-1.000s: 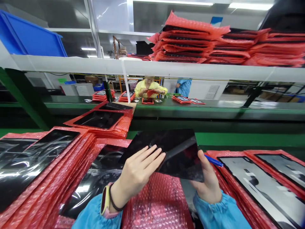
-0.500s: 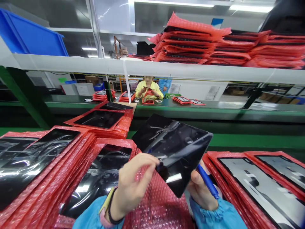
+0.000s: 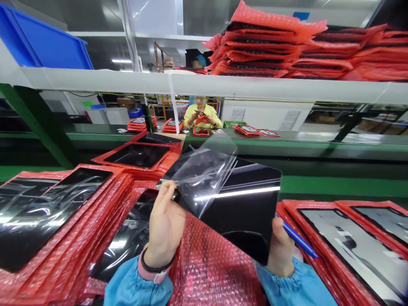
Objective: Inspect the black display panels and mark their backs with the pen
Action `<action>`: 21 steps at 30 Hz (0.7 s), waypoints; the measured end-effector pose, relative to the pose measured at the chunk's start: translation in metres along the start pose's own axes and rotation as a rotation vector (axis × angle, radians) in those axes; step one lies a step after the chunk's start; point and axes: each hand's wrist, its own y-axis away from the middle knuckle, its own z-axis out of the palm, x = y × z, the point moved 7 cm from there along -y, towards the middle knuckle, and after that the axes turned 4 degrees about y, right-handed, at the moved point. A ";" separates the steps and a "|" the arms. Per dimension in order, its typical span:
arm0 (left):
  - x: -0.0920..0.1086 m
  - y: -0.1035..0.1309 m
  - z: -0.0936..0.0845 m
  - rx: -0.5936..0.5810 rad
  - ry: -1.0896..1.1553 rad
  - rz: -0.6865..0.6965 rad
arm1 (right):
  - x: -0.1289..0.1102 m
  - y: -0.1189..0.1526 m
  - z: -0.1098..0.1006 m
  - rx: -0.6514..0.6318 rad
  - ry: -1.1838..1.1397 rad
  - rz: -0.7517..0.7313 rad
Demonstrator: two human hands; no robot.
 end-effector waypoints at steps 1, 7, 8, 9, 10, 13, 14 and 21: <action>0.004 0.000 -0.003 0.037 0.016 0.033 | -0.001 -0.001 0.006 -0.011 -0.066 0.024; 0.029 0.003 -0.007 0.117 0.023 0.202 | -0.020 0.007 0.041 -0.167 -0.246 0.122; 0.032 0.003 -0.008 0.118 0.022 0.224 | -0.022 0.011 0.045 -0.202 -0.253 0.148; 0.033 0.003 -0.008 0.113 0.019 0.237 | -0.024 0.014 0.049 -0.239 -0.267 0.177; 0.035 0.003 -0.009 0.107 0.019 0.250 | -0.026 0.017 0.053 -0.275 -0.287 0.203; 0.036 0.001 -0.009 0.088 0.010 0.262 | -0.028 0.023 0.058 -0.343 -0.334 0.248; 0.036 0.000 -0.009 0.086 0.005 0.262 | -0.027 0.024 0.057 -0.353 -0.328 0.254; 0.038 -0.002 -0.011 0.091 -0.041 0.283 | -0.020 0.021 0.051 -0.399 -0.223 0.129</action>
